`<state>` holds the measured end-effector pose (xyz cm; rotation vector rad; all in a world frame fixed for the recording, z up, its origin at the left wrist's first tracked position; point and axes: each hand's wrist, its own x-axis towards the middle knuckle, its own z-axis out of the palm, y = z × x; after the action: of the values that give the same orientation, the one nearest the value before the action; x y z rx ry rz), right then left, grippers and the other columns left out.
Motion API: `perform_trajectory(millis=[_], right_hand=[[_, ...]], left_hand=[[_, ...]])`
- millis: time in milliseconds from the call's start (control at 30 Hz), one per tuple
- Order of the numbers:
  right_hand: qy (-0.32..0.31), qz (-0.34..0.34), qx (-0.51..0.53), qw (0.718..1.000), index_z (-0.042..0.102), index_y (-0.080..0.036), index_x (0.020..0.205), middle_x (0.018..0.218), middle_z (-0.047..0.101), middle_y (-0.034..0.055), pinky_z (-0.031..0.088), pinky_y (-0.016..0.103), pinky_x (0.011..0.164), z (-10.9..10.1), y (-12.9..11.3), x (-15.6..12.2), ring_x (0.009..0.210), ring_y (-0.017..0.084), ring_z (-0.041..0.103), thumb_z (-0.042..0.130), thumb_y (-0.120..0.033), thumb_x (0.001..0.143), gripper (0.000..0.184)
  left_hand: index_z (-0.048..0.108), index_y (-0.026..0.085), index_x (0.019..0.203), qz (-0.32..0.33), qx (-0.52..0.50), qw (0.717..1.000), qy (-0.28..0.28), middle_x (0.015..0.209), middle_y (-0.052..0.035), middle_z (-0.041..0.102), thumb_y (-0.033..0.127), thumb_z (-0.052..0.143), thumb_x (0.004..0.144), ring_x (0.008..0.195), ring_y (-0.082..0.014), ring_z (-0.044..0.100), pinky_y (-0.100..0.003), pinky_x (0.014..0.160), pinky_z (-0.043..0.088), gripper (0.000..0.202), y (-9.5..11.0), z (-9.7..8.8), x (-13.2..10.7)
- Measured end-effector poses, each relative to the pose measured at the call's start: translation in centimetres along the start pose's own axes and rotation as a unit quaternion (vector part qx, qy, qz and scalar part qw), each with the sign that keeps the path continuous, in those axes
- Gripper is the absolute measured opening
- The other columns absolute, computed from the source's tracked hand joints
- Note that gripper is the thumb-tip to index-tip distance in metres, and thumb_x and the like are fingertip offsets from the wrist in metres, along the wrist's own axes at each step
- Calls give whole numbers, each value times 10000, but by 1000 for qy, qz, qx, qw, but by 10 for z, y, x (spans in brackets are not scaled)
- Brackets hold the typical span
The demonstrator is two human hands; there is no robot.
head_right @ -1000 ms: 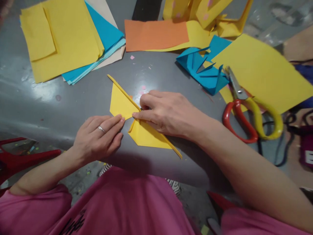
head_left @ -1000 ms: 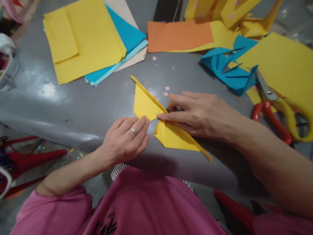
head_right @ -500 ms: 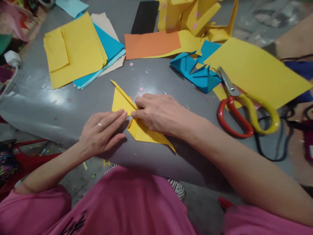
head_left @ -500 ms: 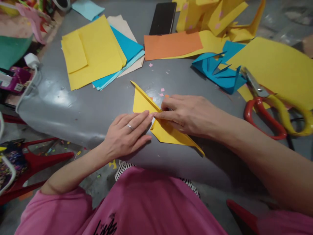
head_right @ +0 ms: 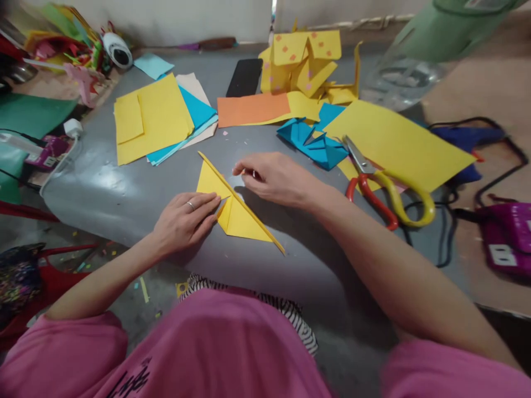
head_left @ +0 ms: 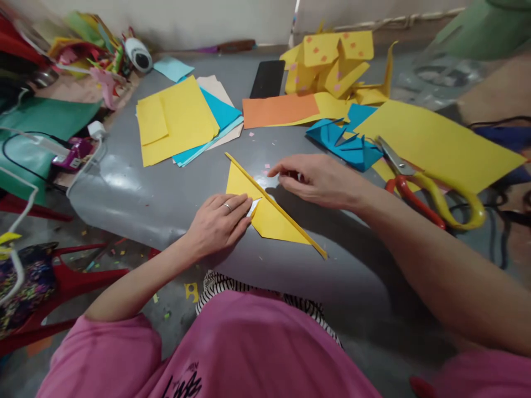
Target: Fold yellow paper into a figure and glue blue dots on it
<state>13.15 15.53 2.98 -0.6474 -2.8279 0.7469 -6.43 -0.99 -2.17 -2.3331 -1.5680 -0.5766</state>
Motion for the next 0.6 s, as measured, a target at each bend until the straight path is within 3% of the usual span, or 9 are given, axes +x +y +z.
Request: perform_trajectory(millis=[133,267,367,467,600], right_hand=[[-87,65,-22,994,687,-187,861,765,688,42,314,285,594,2,-8,-1,648,161,539,569,-431,897,273],[-95,102,-4,990,640,-198,794,709,660,20,297,288,595,4,-14,1,621,146,513,550,-306,877,163],[-99,142,84,981,601,-205,733,672,620,-4,314,278,583,-2,-11,1,610,134,501,559,-291,851,152],[-114,164,195,960,560,-219,675,593,524,-33,291,276,519,-14,-8,-2,538,118,438,597,-339,839,205],[-138,162,349,913,563,-231,662,547,472,-53,264,272,453,-30,-8,-9,472,103,382,704,-444,786,283]], left_hand=[[678,112,1209,2,7,1000,-1,1161,-104,762,321,517,1012,980,-212,701,-339,874,514,329,1,1,1],[659,140,1253,3,5,1000,-8,1228,-116,738,335,497,1012,1038,-228,686,-363,919,504,349,-2,-4,4],[586,160,1372,31,3,999,5,1390,-152,648,409,566,967,1231,-278,610,-416,1047,448,476,-6,-15,11],[530,195,1441,73,25,997,29,1459,-151,598,385,633,934,1328,-283,547,-428,1128,377,551,-7,-25,24],[660,243,1289,48,-3,996,75,1235,-85,747,349,608,966,1128,-220,662,-357,983,453,344,-6,-29,50]])
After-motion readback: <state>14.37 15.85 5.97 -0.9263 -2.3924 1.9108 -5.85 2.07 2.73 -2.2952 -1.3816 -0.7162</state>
